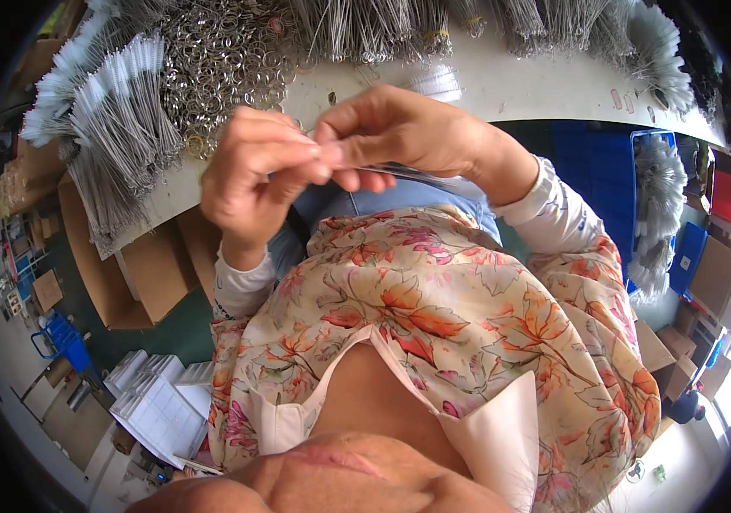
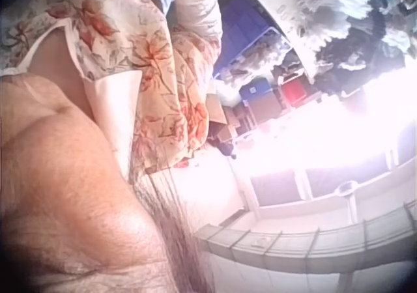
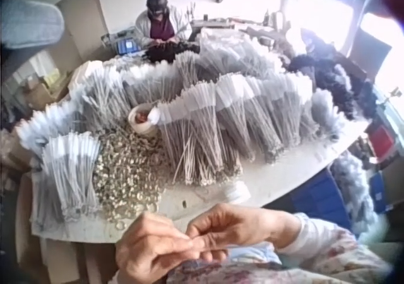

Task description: Assembling small white brushes onto metal rings and packing finished sets into boxes.

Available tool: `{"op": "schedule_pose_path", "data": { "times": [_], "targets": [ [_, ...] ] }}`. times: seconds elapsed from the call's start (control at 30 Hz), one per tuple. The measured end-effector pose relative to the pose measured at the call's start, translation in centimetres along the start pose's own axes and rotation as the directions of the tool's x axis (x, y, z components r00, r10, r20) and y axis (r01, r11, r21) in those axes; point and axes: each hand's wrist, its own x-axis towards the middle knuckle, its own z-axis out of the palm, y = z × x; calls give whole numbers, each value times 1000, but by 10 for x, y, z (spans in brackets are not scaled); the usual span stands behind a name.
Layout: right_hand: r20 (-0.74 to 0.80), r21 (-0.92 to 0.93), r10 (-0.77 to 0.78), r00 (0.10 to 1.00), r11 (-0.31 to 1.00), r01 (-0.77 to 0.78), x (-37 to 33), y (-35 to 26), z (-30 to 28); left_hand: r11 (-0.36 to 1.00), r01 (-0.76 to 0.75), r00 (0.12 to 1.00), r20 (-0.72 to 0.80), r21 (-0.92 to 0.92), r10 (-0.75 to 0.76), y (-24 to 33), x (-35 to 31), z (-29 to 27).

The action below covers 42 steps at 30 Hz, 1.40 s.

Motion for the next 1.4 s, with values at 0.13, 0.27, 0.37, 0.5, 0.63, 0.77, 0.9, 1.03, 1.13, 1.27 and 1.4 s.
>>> {"op": "schedule_pose_path", "data": {
  "times": [0.13,0.27,0.37,0.5,0.63,0.77,0.9,1.03,1.13,1.27,1.4],
  "targets": [
    [-391,-274,-2,921,955,-114,-40,21,-34,938,304,951,-2,167,-308,-6,-25,3],
    [-649,-626,-279,708,-333,-705,-104,36,-108,557,692,661,-91,459,-745,-30,-71,-21],
    [-589,-771,-432,683,46,-636,-122,71,-146,610,461,810,-26,644,-585,-40,-80,-11],
    [-580,-677,-369,727,714,-177,-52,48,-64,712,688,725,-102,139,-681,-33,-73,-11],
    [-188,-820,-586,788,535,203,16,43,1,574,670,608,-96,-471,-788,-6,-44,-14],
    [-135,-821,-556,820,527,222,21,38,12,731,622,755,-34,-282,-655,5,-34,-32],
    [-203,-537,-348,915,821,193,7,20,17,808,550,834,95,-212,-544,16,-17,-41],
    [-183,-280,-180,966,952,125,3,30,15,801,549,835,114,-239,-539,20,-13,-37],
    [-165,-143,-135,977,983,112,5,36,12,844,490,872,146,-219,-468,16,-13,-33],
    [-197,290,-121,973,941,175,12,38,8,818,473,847,-87,-327,-525,28,-13,-18],
    [-267,162,-156,951,966,204,19,12,23,890,403,888,-143,-212,-436,33,-13,-25]
  ]
}}
